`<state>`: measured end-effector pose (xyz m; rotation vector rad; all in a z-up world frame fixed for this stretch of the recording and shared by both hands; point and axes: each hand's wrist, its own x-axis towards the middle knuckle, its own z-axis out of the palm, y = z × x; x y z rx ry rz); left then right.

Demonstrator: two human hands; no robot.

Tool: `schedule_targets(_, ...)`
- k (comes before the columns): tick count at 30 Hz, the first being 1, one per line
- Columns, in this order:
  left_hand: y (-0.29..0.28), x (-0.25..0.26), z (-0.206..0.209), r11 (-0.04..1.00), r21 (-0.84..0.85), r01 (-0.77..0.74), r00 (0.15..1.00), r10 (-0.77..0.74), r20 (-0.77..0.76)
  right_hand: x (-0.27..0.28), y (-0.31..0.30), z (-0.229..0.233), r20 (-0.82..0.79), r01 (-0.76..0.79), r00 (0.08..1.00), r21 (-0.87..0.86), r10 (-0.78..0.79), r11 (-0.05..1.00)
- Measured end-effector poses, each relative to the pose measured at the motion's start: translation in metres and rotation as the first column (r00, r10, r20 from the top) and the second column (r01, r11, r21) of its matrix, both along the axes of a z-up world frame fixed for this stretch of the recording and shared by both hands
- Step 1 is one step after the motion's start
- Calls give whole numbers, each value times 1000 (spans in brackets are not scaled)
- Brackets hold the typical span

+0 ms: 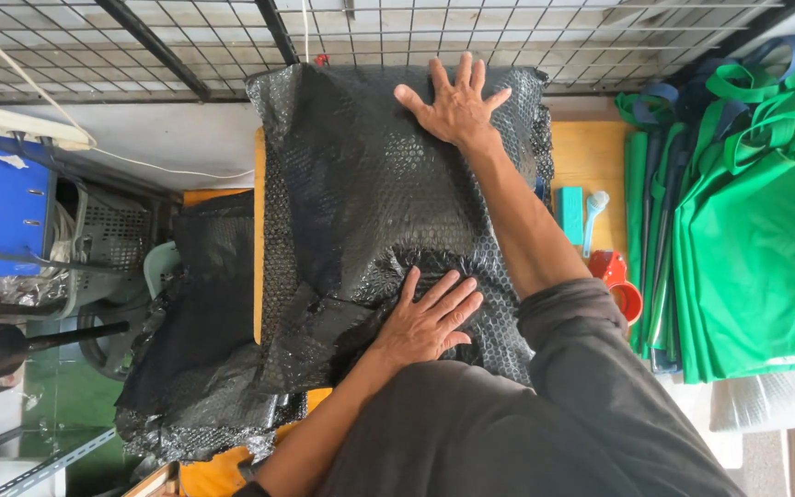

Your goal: Wrapping a pillow in black bubble wrap and securing it with tape using a dispenser.

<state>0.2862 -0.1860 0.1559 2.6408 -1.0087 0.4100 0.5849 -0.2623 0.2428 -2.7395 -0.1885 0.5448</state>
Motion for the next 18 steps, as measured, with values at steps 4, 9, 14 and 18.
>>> schedule_targets(4,-3,-2,-15,999,38,-8,998,5,56,-78,-18,-2,278,-105,956,12,98,994)
schedule_targets(9,-7,-14,-44,992,-55,-112,993,114,34,-207,-53,-6,341,-274,908,47,242,961)
schedule_targets(14,-6,-20,-8,974,31,-223,974,224,-34,-275,-95,-43,571,-291,807,160,152,943)
schedule_targets(18,-6,-19,-1,965,13,-263,964,263,-37,-311,-115,-54,662,-240,749,307,-26,921)
